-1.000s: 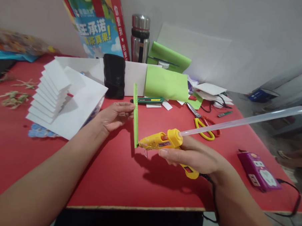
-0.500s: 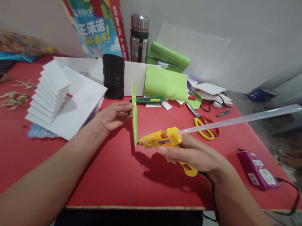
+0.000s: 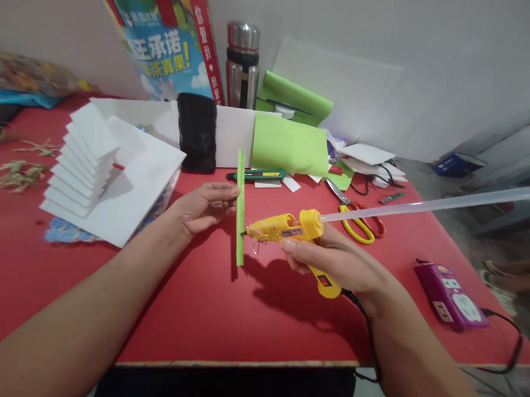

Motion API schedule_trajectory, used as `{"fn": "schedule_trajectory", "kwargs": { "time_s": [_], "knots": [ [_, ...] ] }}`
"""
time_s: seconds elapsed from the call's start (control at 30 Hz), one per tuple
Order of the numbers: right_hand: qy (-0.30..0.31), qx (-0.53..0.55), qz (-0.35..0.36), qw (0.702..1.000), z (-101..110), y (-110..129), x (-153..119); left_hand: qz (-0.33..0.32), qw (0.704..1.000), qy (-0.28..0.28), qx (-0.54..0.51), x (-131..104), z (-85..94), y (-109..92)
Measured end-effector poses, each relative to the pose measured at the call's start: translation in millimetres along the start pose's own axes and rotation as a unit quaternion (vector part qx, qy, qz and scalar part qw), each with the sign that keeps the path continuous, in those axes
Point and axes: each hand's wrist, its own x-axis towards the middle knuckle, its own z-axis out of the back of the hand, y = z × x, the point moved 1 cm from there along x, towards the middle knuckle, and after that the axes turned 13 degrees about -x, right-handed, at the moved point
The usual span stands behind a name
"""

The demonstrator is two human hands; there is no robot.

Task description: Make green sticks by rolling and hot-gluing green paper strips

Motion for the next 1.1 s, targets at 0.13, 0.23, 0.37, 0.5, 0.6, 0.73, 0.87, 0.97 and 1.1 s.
{"fn": "schedule_trajectory", "kwargs": {
  "time_s": [0.13, 0.23, 0.37, 0.5, 0.6, 0.73, 0.87, 0.97, 1.1],
  "knots": [
    [0.011, -0.002, -0.001, 1.0, 0, -1, -1, -0.007, 1.0, -0.005, -0.012, -1, -2.3, -2],
    [0.022, -0.001, -0.005, 1.0, 0, 1, -2, -0.019, 1.0, -0.017, -0.019, 0, -1.9, -4],
    [0.038, 0.004, -0.012, 0.999, 1, 3, -4, -0.026, 0.999, -0.018, -0.017, 1, 1.1, -6],
    [0.06, -0.003, -0.023, 0.998, 1, 7, -6, -0.032, 0.999, -0.022, -0.02, 1, 2.1, -6],
    [0.067, 0.0, -0.031, 0.997, 1, 10, -7, -0.032, 0.999, -0.026, -0.018, 1, 1.1, -6],
    [0.088, -0.004, -0.019, 0.996, 2, 12, -6, -0.035, 0.999, -0.028, -0.02, 2, 0.8, -7],
    [0.093, 0.005, -0.015, 0.996, 2, 10, -5, -0.034, 0.999, -0.024, -0.021, 2, 2.3, -7],
    [0.079, 0.0, -0.018, 0.997, 2, 8, -5, -0.033, 0.999, -0.018, -0.023, 2, 2.9, -7],
    [0.046, 0.01, -0.01, 0.999, 2, 4, -4, -0.026, 0.999, -0.019, -0.021, 1, 0.4, -6]
  ]
}}
